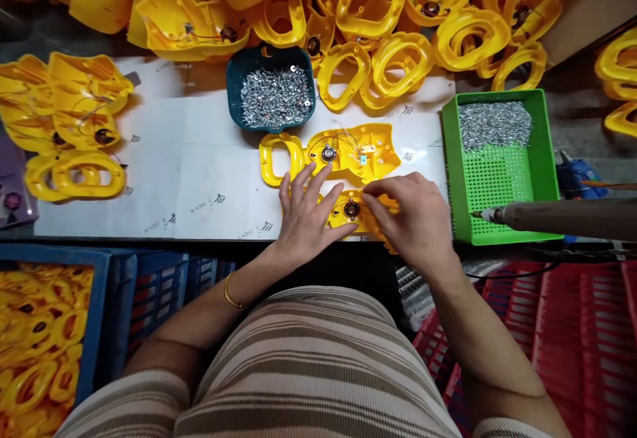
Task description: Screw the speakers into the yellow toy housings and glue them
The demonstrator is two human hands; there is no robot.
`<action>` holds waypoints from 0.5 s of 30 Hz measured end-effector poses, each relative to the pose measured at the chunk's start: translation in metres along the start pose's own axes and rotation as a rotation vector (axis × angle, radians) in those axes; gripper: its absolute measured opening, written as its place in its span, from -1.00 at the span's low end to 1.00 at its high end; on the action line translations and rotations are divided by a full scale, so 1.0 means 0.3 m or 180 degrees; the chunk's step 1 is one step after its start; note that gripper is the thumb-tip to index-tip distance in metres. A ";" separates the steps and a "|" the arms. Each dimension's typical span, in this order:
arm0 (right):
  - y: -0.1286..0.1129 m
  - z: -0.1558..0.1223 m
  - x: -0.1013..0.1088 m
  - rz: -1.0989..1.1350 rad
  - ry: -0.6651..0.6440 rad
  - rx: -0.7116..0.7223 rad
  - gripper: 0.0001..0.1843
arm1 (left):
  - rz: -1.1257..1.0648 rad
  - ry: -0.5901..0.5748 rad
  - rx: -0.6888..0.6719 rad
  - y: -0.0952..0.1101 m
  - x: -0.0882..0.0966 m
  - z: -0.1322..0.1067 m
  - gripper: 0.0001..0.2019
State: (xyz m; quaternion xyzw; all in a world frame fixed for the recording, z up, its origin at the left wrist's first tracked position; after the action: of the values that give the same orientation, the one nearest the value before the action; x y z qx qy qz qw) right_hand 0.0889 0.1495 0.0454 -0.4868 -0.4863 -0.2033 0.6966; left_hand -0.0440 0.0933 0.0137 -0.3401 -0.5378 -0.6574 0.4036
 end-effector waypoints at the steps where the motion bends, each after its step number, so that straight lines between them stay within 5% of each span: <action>1: 0.050 -0.023 0.033 0.0350 0.0128 -0.0248 -0.86 | 0.0000 -0.0032 0.0019 -0.002 0.001 -0.003 -0.44; 7: 0.274 -0.209 0.131 0.1604 0.1011 -0.1623 -0.87 | -0.0250 -0.0042 -0.0052 0.035 0.011 0.012 -0.59; 15: 0.292 -0.257 0.059 0.2312 0.1141 -0.1748 -0.84 | -0.0581 -0.0285 -0.0782 0.288 -0.053 0.102 -0.77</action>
State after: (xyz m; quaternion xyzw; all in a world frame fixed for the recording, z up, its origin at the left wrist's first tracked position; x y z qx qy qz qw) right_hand 0.1999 0.1240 0.0147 -0.7480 -0.0858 -0.1486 0.6411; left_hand 0.0409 0.1178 0.0427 -0.3656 -0.4996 -0.7363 0.2731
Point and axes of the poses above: each hand's wrist, its own z-axis towards the middle knuckle, its own x-axis out of the back of the hand, y = z × x, the point moved 10 cm from there along z, towards the middle knuckle
